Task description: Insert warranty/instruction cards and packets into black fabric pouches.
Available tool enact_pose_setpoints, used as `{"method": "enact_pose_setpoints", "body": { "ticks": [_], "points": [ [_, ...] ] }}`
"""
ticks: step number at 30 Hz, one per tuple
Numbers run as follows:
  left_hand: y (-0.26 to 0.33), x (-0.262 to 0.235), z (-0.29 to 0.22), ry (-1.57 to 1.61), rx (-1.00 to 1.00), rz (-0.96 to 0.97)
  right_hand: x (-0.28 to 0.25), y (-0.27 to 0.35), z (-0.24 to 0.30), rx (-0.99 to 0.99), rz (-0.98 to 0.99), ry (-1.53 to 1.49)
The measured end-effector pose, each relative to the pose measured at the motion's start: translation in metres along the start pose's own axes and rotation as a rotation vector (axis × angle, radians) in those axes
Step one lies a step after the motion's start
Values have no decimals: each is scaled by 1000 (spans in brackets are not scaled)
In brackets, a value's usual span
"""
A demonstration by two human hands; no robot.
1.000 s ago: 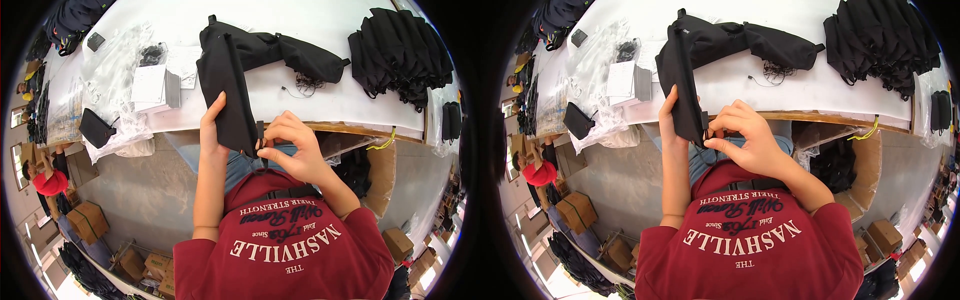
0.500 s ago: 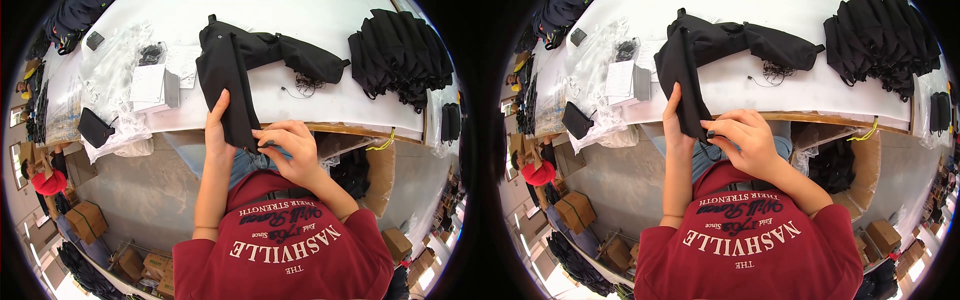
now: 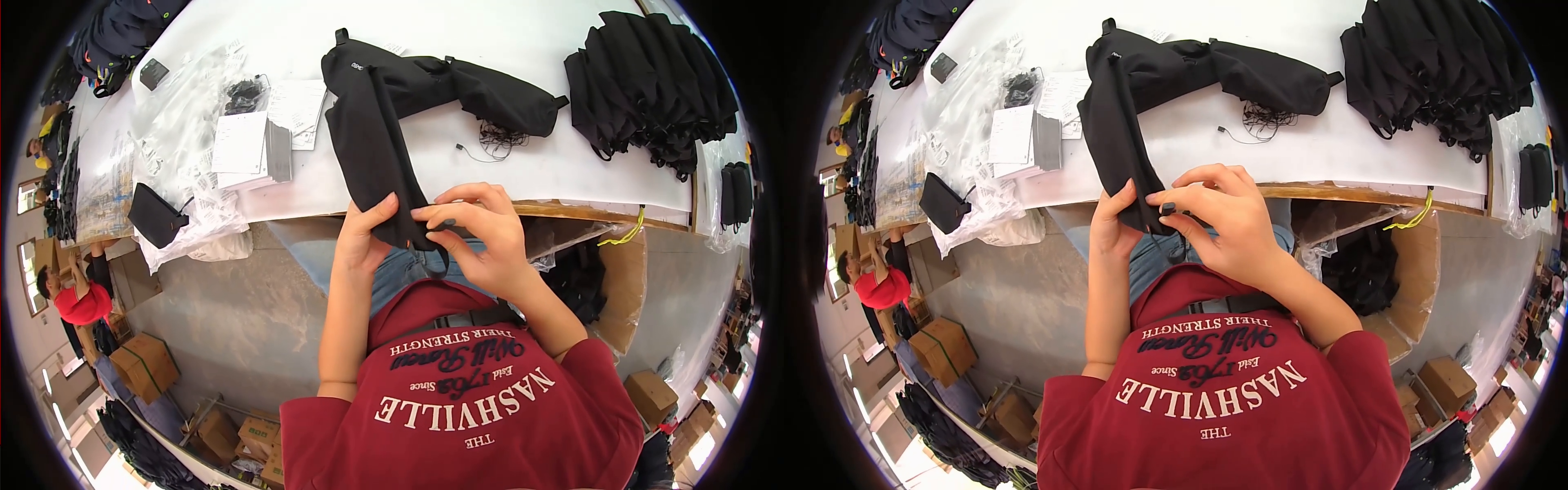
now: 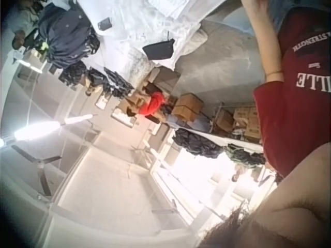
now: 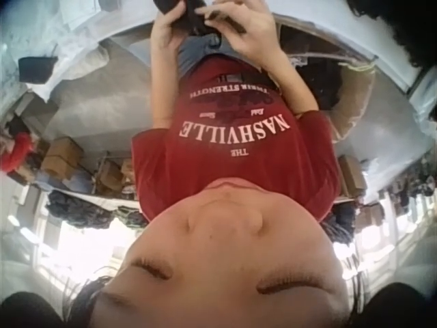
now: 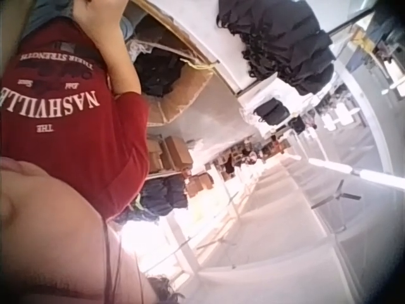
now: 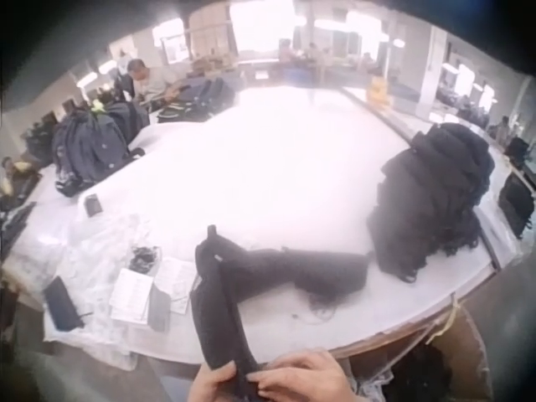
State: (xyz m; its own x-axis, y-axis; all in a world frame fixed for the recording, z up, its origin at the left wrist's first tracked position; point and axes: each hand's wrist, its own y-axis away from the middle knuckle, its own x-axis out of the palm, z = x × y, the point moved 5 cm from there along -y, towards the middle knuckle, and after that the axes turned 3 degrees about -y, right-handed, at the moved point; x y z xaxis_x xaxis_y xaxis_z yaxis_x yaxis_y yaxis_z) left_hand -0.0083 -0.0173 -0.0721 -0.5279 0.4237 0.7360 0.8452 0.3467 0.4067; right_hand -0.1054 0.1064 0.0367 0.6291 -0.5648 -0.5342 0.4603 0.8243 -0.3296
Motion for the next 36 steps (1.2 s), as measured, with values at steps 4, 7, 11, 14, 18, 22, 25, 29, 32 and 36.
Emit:
{"method": "enact_pose_setpoints", "body": {
  "ticks": [4,7,11,14,18,22,25,29,32,36],
  "points": [
    [4,6,-3,-107,39,94,-3,-1,0,27,30,-102],
    [5,9,-3,-94,42,84,-1,-2,0,43,9,-199],
    [7,11,-2,-25,-2,130,-2,-7,3,20,-64,-280],
    [4,7,-1,75,16,199,-1,-9,10,-39,-65,-241],
    [2,9,1,79,132,51,5,-3,13,-186,-73,-29],
    [6,17,1,53,118,-105,10,1,2,-140,-73,-29],
    [4,10,8,40,64,-85,10,1,1,-135,-88,-23],
    [8,20,9,60,-58,46,-1,-4,2,-106,-68,-23],
    [13,30,9,-14,-44,73,-17,-14,-1,-76,-269,-28],
    [14,33,10,-34,-23,82,-20,-23,-1,-48,-234,-121]
  ]
}}
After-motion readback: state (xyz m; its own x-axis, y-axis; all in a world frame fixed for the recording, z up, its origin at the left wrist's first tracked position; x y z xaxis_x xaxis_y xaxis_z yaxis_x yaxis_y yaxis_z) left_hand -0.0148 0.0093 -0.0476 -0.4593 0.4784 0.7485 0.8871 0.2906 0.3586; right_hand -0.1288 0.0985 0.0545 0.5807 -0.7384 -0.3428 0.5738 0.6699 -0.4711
